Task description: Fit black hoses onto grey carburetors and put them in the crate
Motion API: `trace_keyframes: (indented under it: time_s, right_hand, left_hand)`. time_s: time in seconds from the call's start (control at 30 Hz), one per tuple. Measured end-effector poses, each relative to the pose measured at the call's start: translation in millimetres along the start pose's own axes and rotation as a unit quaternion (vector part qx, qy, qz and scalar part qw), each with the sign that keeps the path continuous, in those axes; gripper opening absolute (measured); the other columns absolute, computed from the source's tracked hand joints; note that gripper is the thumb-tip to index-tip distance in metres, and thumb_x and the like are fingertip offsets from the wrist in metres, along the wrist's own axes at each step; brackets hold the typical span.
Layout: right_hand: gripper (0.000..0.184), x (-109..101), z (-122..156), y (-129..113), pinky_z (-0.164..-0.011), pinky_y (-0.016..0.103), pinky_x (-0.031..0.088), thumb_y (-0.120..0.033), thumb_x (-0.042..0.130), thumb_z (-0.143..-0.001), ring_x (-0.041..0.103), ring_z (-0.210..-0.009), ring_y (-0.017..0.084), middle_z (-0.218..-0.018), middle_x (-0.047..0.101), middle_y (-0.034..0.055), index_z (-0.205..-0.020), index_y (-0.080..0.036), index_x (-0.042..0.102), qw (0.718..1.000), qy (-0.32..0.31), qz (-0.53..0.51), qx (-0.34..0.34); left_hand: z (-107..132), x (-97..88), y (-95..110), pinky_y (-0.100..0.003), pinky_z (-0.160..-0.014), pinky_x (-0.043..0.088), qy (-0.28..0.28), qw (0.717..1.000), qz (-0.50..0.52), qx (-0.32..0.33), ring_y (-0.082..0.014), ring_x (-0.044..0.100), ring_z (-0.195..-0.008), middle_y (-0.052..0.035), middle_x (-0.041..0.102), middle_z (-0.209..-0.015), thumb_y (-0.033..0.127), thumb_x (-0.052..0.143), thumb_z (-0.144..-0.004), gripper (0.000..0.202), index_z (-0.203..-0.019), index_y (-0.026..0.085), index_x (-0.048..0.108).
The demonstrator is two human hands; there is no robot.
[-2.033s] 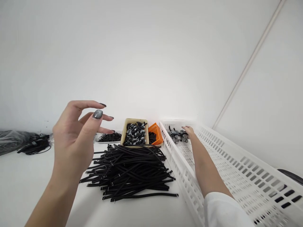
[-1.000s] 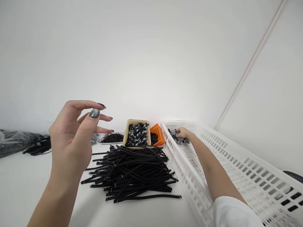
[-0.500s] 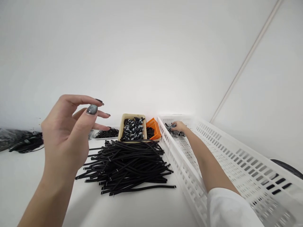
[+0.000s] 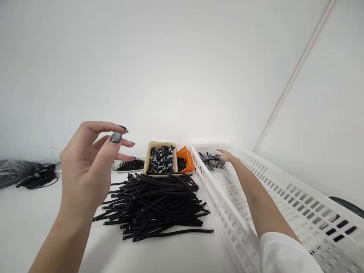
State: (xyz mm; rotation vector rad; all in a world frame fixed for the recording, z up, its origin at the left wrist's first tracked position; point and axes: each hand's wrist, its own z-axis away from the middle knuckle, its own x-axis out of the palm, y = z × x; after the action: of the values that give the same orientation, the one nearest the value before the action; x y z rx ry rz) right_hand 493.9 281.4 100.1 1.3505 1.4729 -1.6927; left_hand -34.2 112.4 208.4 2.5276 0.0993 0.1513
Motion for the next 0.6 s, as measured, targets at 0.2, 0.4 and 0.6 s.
trace_keyframes:
  time_s: [0.2,0.4,0.6]
  right_hand:
    - [0.032,17.2,8.2,16.8,-0.097,0.047,0.055,-0.033,0.062,-0.098,0.063,-0.115,0.025,-0.134,0.061,0.01,-0.127,-0.02,0.062,0.997,-0.002,0.072,0.035]
    - [0.034,24.0,-3.2,11.4,-0.093,0.045,0.057,-0.035,0.063,-0.097,0.065,-0.112,0.025,-0.13,0.063,0.0095,-0.126,-0.018,0.062,0.986,-0.007,0.148,0.081]
    - [0.034,27.1,-4.0,8.4,-0.091,0.044,0.057,-0.035,0.063,-0.097,0.066,-0.109,0.024,-0.128,0.064,0.0095,-0.126,-0.018,0.061,0.976,-0.019,0.196,0.091]
  left_hand:
    - [0.7,0.7,-0.7,-0.036,-0.053,0.061,-0.006,1.0,-0.007,-0.004,-0.0249,0.068,-0.087,-0.005,0.063,-0.108,0.048,0.062,-0.093,0.019,-0.099,0.03,0.065]
    - [0.3,-0.4,2.5,-0.033,-0.057,0.061,-0.011,0.999,-0.024,-0.021,-0.0214,0.067,-0.088,-0.003,0.063,-0.109,0.045,0.059,-0.095,0.017,-0.098,0.03,0.064]
    - [-0.2,0.6,2.7,-0.032,-0.054,0.061,-0.003,1.0,-0.028,-0.014,-0.0207,0.068,-0.085,-0.0031,0.064,-0.107,0.041,0.059,-0.095,0.013,-0.098,0.029,0.064]
